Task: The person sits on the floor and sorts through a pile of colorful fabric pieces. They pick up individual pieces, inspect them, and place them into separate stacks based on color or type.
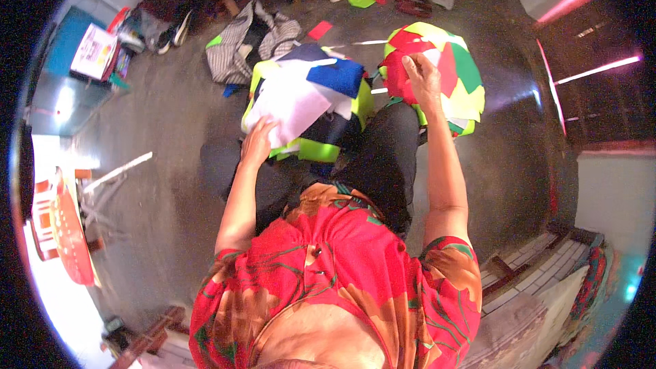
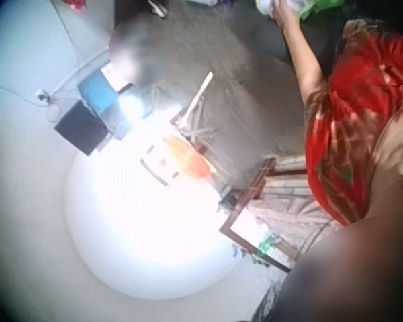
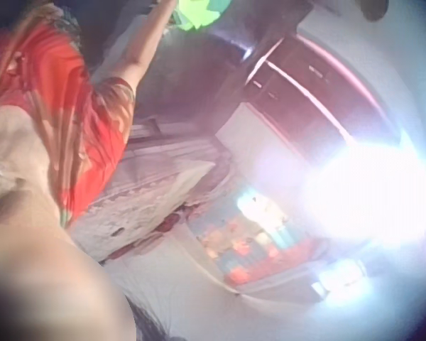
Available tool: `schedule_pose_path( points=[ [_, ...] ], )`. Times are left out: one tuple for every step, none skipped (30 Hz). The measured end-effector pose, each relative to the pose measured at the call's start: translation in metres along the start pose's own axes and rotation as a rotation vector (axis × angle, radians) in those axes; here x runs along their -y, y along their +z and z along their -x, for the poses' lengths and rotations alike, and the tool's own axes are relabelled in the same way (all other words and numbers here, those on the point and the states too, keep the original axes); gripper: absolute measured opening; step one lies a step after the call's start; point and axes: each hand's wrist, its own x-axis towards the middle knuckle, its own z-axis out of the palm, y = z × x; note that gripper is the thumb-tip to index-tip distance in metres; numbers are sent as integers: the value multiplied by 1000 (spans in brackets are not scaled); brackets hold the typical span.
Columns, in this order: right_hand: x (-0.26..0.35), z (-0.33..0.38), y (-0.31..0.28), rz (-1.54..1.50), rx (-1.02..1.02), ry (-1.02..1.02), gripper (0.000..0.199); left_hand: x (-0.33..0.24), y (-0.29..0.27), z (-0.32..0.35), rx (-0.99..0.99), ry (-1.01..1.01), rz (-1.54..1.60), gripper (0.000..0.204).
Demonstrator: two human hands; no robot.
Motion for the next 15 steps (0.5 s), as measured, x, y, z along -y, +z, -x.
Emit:
schedule_pose_path(
  points=[
    [8, 4, 6, -154, 89, 9, 21, 4, 3, 1, 0, -17, 2, 49],
    [17, 8, 10, -122, 181, 47, 20, 4, 3, 0, -2, -21, -7, 48],
    [26, 11, 16, -144, 238, 108, 20, 4, 3, 1, -2, -23, -15, 47],
    [38, 13, 23, -163, 287, 168, 19, 5, 2, 1, 8, -36, -23, 49],
    [48, 15, 29, -180, 337, 227, 19, 6, 3, 1, 15, -49, -30, 51],
    [54, 15, 35, -249, 372, 224, 19, 6, 3, 2, 24, -61, -37, 53],
    [59, 13, 38, -258, 368, 202, 19, 6, 3, 1, 28, -64, -35, 53],
    [63, 11, 41, -268, 365, 180, 19, 6, 3, 0, 32, -67, -32, 52],
    [66, 10, 44, -277, 362, 158, 20, 6, 3, -1, 37, -70, -29, 52],
    [71, 7, 47, -295, 339, 147, 18, 6, 3, -1, 26, -72, -29, 51],
    [76, 8, 50, -183, 303, 84, 17, 6, 4, -1, 14, -74, -29, 50],
    [82, 9, 52, -72, 266, 21, 17, 7, 4, -1, 3, -77, -28, 49],
    [89, 12, 55, 39, 230, -41, 16, 8, 6, -1, -5, -74, -34, 50],
    [90, 20, 61, 47, 203, -199, 16, 10, 8, -2, -13, -72, -40, 50],
    [87, 27, 69, 135, 239, -306, 18, 11, 9, -2, -22, -71, -45, 50]
  ],
)
